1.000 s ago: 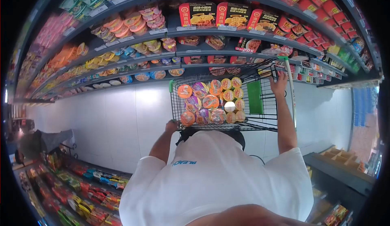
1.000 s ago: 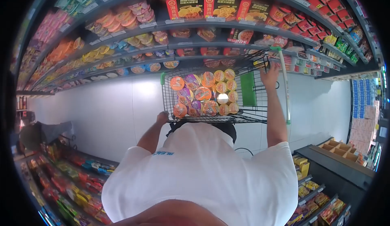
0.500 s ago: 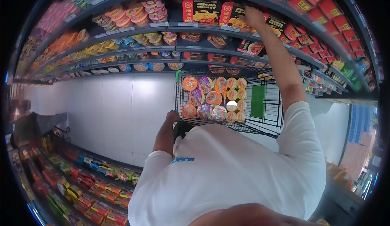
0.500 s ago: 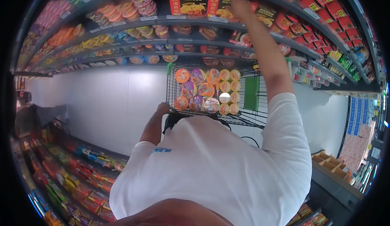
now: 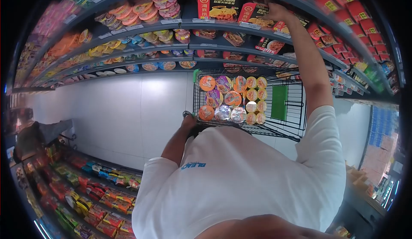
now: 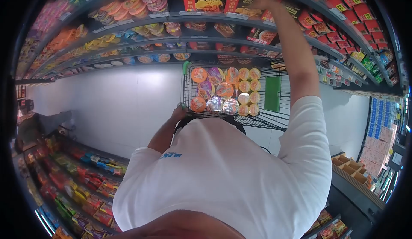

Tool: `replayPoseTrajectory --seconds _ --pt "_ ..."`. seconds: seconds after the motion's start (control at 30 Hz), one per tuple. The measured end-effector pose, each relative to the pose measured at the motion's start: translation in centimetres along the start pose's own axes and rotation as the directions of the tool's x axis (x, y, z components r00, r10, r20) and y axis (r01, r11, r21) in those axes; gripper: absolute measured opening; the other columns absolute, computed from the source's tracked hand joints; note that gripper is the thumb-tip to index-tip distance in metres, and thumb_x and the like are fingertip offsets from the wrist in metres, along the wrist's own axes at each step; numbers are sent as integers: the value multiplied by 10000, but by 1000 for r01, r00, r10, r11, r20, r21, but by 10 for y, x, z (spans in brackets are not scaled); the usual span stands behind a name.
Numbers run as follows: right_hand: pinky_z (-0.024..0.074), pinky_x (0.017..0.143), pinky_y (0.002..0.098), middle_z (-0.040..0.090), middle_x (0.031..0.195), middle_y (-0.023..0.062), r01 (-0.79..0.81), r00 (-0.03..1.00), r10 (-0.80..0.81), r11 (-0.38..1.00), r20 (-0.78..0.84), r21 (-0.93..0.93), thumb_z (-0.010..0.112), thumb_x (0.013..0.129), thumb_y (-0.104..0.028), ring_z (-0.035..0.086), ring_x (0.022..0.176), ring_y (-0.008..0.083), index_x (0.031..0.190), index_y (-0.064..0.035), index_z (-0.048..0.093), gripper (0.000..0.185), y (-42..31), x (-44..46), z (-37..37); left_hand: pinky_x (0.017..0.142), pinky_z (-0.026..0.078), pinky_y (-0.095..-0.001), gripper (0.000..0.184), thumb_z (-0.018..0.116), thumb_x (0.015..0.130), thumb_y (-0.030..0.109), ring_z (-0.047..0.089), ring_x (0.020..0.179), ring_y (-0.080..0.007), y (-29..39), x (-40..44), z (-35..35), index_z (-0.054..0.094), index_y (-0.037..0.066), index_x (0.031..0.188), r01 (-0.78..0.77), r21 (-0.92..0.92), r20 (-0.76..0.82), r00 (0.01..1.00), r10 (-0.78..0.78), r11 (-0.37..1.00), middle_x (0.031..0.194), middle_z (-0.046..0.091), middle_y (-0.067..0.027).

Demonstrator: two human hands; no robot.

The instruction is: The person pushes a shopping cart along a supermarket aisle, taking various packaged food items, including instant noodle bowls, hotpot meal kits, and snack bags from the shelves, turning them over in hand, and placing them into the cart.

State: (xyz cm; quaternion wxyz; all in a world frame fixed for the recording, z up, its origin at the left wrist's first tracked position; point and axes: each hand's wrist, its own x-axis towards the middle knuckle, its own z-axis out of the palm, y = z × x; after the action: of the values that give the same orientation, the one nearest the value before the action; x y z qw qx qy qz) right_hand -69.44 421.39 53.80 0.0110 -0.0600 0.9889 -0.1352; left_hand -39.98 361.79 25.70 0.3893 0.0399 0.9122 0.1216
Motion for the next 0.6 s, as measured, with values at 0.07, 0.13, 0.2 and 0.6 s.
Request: replayPoseTrajectory --seconds 0.07,0.13,0.2,0.6 --pt "470 918 418 591 1149 229 125 987 -115 988 -115 86 810 654 -275 584 1082 380 1322 -51 405 813 -1 -5 2 892 504 -495 491 489 929 407 633 1016 -414 -9 -2 7 591 -39 1105 102 -107 -64 992 -109 989 1068 654 -263" --pt "458 949 435 574 1201 231 135 960 -144 989 -242 -54 807 647 -256 567 1116 388 1379 -61 365 877 -9 -12 6 895 507 -481 577 575 896 421 641 1002 -405 -31 14 25 535 -57 1216 -18 -238 -171 985 -24 971 1119 640 -262" --pt "446 980 452 558 1253 234 122 917 -183 974 -355 -188 804 641 -237 550 1150 397 1437 -70 326 944 -23 -23 1 887 513 -466 569 591 897 388 650 990 -387 -21 3 17 518 -50 1253 -39 -242 -247 969 -22 969 1149 630 -260" --pt "426 1001 450 565 1253 241 18 794 7 999 -608 36 811 724 -280 549 1170 359 1348 1 454 772 -135 -166 -36 921 498 -359 468 645 900 108 597 1112 -218 108 -77 -116 484 11 1328 -530 -636 -556 819 144 561 1258 590 -126"
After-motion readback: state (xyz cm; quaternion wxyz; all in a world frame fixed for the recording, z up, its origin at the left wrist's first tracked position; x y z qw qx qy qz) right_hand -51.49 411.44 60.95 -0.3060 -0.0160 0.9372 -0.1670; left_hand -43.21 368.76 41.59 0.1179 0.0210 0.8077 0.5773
